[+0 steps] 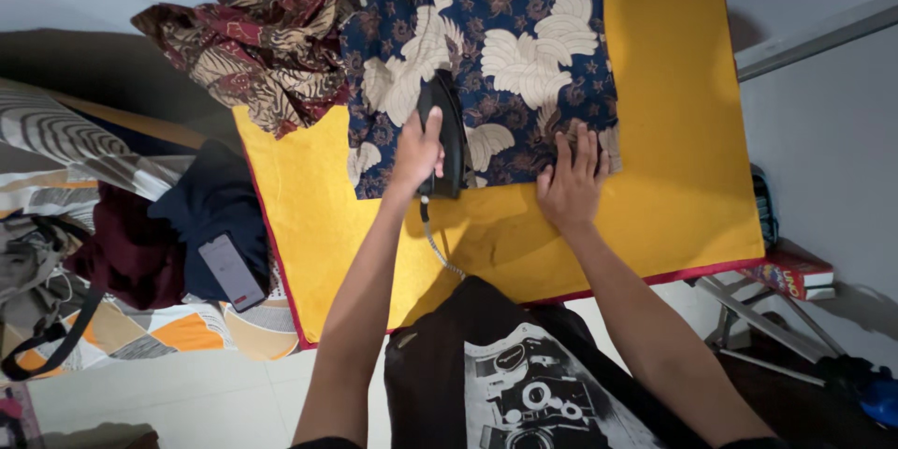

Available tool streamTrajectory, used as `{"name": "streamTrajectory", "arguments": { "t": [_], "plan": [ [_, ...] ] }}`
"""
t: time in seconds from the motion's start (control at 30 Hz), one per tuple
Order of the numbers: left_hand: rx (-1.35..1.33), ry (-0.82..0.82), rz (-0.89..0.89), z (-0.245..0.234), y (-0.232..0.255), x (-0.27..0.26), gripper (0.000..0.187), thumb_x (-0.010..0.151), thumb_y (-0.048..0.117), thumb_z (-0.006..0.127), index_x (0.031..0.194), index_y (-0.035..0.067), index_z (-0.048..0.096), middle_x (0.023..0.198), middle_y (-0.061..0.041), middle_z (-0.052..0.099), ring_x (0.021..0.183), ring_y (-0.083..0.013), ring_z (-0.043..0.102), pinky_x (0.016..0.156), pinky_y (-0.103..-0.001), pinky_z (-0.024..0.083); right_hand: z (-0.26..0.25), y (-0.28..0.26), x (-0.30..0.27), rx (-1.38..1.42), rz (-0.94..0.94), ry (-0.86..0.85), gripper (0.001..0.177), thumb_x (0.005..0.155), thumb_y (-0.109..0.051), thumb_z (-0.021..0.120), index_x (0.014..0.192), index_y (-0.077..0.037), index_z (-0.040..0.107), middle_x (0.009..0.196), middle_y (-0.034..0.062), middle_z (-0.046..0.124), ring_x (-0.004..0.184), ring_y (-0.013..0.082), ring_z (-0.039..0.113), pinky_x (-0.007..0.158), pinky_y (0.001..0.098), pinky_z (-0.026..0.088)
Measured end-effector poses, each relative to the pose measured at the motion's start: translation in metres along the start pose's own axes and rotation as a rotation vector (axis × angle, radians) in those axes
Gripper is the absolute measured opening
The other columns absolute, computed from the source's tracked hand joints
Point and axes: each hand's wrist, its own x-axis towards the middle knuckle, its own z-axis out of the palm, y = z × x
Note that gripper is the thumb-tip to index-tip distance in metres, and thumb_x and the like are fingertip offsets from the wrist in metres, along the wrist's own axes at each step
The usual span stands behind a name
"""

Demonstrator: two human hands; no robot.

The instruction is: The person irons a patterned shirt laid out on a yellow ironing board. They smooth the fabric with one hand while moving the iron with the other, then flip the shirt over to iron the other side.

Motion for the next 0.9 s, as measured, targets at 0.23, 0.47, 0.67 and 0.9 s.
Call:
{"name": "streamTrajectory", "arguments": {
  "t": [0.23,0.47,0.67,0.9],
  "plan": [
    [0.038,-0.024,-0.032,0.009,-0.011,-0.043,0.038,0.105,0.039,0.049,0.115,0.002,0.054,0.051,-0.007,0.054,0.036,-0.0175,0.054,0.035,-0.035,0.046,-0.002,0.001,0.001,0.026,0.003,-0.002,0.060,0.091,-0.023,0.061,0.149,-0.008,0.054,0.165,0.0191,0.035,0.153,0.0375,0.032,0.123,0.0588,0.021],
    [0.042,0.019,-0.029,0.004,0.005,-0.014,0.038,0.107,0.038,0.049,0.112,0.000,0.054,0.054,-0.006,0.054,0.038,-0.0163,0.055,0.036,-0.034,0.047,-0.003,0.000,0.001,0.030,-0.002,0.004,0.059,0.092,-0.023,0.060,0.149,-0.008,0.053,0.165,0.0196,0.035,0.154,0.0379,0.032,0.124,0.0586,0.021],
    [0.000,0.048,-0.030,0.006,0.008,-0.005,0.039,0.106,0.039,0.049,0.113,0.000,0.055,0.055,-0.005,0.055,0.038,-0.0148,0.055,0.037,-0.033,0.048,-0.002,-0.001,0.000,0.017,0.005,-0.001,0.059,0.093,-0.023,0.059,0.149,-0.008,0.054,0.166,0.0196,0.035,0.155,0.0375,0.031,0.124,0.0584,0.020],
    [-0.035,0.053,-0.020,0.013,-0.006,-0.041,0.037,0.104,0.037,0.047,0.116,0.002,0.051,0.053,-0.005,0.051,0.035,-0.0162,0.052,0.033,-0.034,0.045,0.005,0.004,-0.002,-0.016,-0.012,-0.015,0.056,0.096,-0.023,0.058,0.150,-0.008,0.054,0.167,0.0197,0.034,0.155,0.0378,0.030,0.124,0.0586,0.019]
  ]
}}
